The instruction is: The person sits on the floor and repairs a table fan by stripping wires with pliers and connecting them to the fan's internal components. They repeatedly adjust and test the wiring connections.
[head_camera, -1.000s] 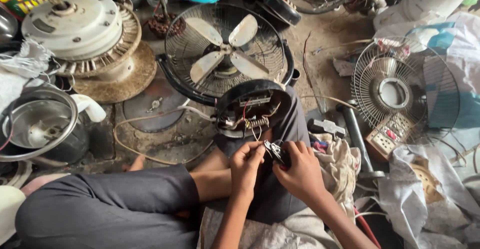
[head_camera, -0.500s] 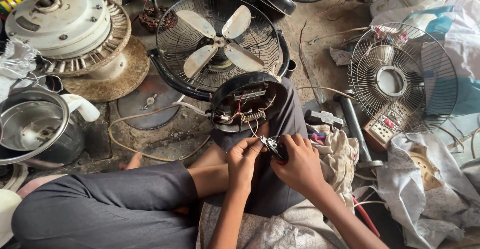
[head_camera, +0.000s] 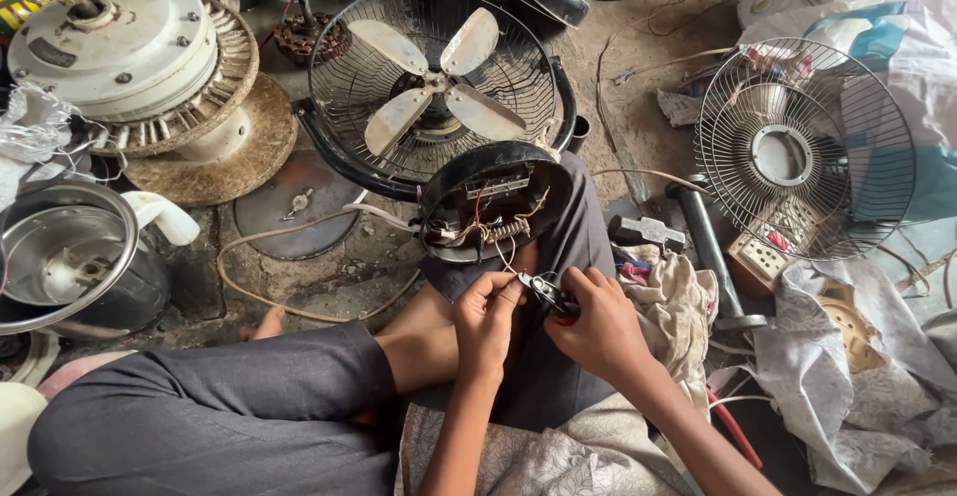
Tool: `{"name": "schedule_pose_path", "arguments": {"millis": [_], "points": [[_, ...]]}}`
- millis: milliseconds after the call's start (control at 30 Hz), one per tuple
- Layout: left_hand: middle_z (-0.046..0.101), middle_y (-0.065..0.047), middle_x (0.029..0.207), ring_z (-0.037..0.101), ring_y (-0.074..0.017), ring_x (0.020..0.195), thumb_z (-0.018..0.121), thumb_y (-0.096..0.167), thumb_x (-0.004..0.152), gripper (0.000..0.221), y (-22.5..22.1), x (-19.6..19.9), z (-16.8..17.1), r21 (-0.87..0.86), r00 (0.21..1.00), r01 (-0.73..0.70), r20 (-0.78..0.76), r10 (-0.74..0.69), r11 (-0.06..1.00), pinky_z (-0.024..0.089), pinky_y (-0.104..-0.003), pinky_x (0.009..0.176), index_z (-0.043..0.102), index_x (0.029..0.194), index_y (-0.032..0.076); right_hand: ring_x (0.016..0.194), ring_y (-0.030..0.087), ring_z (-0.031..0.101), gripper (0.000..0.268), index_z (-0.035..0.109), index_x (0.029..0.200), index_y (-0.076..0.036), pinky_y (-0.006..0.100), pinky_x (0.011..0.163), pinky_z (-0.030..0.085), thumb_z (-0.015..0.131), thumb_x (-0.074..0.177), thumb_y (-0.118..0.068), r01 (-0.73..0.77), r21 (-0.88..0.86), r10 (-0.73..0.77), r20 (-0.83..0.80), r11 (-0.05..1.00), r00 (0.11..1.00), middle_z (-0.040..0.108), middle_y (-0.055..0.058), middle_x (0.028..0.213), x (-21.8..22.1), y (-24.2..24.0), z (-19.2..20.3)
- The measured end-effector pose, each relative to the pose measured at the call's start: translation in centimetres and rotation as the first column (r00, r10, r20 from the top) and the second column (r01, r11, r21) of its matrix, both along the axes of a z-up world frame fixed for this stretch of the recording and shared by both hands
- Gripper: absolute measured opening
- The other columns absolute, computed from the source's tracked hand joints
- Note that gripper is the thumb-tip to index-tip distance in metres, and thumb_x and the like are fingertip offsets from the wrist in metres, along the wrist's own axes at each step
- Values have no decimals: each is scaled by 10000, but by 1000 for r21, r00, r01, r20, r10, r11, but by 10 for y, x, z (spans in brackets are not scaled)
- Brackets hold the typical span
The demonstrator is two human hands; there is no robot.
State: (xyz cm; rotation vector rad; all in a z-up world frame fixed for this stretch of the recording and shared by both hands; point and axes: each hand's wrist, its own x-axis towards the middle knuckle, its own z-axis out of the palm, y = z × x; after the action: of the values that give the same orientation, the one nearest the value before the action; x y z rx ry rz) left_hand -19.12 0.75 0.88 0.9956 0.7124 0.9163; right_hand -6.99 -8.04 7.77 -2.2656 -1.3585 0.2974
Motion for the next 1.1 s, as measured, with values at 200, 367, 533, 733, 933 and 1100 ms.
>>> {"name": "schedule_pose_path", "arguments": {"millis": [200,367,533,733,933,1100], "points": [[713,-19,834,613,-68,774,666,54,946,102,-2,9,-4,-19,996,-27,86,28,999,487,-217,730,746,961,-7,742,244,590,393,637,1021,-41,396,687,490,767,665,-146,85,-51,-99,-471,995,877,544,86,806,20,-4,-41],[735,-25,871,643,-85,785,701,89,932,100,3,1,-9,-222,984,-134,84,156,966,509,-225,755,757,965,14,688,175,539,294,498,1084,-33,352,611,482,649,857,-144,615,106,-111,-946,782,305,535,41,822,109,-17,-48],[764,23,956,637,-37,818,724,152,922,143,8,-2,-6,-464,971,-45,186,147,885,451,-186,713,770,1034,76,933,283,574,438,590,1222,-24,472,846,449,716,873,-258,335,-226,-387,-250,914,887,610,180,1072,164,-40,-45],[742,-5,951,647,-62,818,762,147,918,162,6,-4,13,-494,952,59,290,101,867,471,-198,690,773,1064,77,1281,406,473,643,590,1272,-99,604,1018,358,845,713,-289,318,-296,-219,321,901,921,527,203,1330,93,-41,-49],[760,-19,965,679,-76,845,752,134,913,146,3,-3,24,-501,947,61,302,108,863,506,-204,730,762,1049,83,1084,261,641,331,659,1172,-59,386,935,527,727,848,-55,8,251,66,-283,968,957,672,120,1151,50,-11,-29],[764,-25,954,680,-91,828,755,147,899,150,0,-3,36,-510,966,17,231,119,860,526,-227,726,755,1037,89,1024,145,688,244,645,1188,60,291,944,557,518,980,79,54,486,384,-749,873,540,717,91,1079,12,-2,-38]]}}
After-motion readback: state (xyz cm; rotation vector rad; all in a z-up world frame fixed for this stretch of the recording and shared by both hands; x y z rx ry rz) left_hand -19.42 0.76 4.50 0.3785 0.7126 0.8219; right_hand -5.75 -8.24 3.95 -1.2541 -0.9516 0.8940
